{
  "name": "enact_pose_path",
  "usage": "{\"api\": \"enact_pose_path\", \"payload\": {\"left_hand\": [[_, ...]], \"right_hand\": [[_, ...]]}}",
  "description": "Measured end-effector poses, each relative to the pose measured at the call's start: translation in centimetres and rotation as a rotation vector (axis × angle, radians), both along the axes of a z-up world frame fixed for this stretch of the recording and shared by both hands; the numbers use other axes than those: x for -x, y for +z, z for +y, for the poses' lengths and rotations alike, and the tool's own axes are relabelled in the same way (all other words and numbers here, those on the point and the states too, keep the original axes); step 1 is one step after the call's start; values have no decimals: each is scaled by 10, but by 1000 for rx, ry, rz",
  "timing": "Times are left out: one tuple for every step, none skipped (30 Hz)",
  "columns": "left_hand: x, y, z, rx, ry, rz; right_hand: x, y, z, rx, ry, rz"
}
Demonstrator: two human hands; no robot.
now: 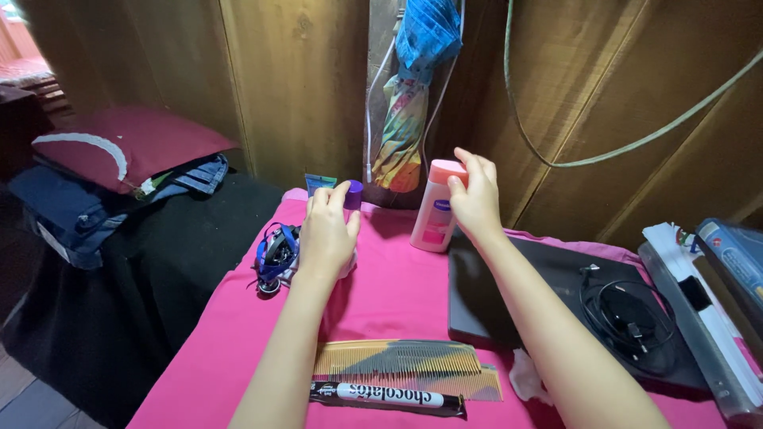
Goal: Organizing various items on a desk including a laptop, books, and toiletries.
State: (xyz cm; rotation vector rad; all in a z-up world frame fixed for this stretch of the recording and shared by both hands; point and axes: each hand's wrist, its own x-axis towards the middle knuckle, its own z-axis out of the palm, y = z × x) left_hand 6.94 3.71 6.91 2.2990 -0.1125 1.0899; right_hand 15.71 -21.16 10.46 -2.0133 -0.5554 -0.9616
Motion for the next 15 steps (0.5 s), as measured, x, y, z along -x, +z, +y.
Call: {"api": "enact_pose_path", "payload": {"left_hand": [[1,0,0,-1,-2,2],[1,0,0,8,-9,-6],[1,1,0,17,-16,-15],[1,2,1,17,-18,-15],[1,2,2,32,-27,-11],[1,2,2,48,-36,-7],[-2,-1,6,45,-39,-5],[-4,-4,10,34,-15,-65],[-7,-6,13,23,8,-128],[-5,-5,16,20,5,-130],[-2,-4,19,33,82,-154],[0,-2,23,46,159,-179],[0,-3,24,43,160,-183],[0,-3,26,70,174,-188],[1,-4,30,96,191,-193]], "right_hand": [[17,9,11,-1,-2,2],[33,17,22,98,-177,-211],[48,27,33,200,-349,-426],[56,31,46,200,-351,-426],[65,34,58,243,-219,-383],[73,38,71,284,-87,-339],[69,30,84,282,-90,-337],[64,23,97,265,87,-237],[59,17,110,245,262,-139],[54,12,120,242,258,-141],[49,7,130,258,285,-137],[43,3,140,273,311,-132],[39,0,147,270,311,-137],[35,-3,155,231,234,-149],[31,-6,165,190,161,-160]]}}
